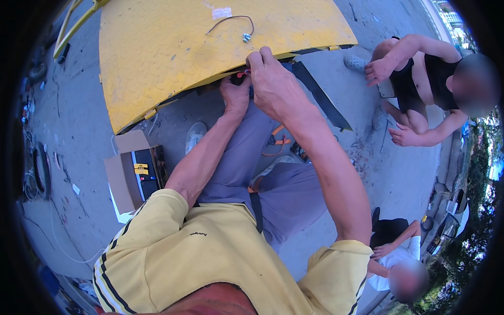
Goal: The person sits on the ground and installs a small black electronic device with red and blue terminals onto a yellow metal structure. They use a screwdriver to secure the device and connect wires to its terminals.
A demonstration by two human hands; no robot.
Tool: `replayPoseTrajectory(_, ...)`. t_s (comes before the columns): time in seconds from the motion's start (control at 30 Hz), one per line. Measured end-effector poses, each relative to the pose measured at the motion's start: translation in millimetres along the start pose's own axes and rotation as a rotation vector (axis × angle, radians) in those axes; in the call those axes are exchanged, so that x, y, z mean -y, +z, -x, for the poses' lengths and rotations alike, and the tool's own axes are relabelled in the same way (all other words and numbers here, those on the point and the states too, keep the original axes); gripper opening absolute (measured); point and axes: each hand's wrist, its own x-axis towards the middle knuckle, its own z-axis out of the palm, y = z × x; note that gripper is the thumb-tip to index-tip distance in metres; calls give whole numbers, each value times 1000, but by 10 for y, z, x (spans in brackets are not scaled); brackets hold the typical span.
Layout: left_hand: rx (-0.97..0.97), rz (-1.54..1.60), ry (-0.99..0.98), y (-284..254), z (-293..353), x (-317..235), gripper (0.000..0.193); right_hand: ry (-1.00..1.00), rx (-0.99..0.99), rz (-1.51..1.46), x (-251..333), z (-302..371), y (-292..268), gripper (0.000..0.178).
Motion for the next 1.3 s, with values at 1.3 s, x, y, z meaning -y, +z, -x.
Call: replayPoseTrajectory(1.3,-57,45,23,102,-3,-36,37,154,177,94,41,-117,-98,29)
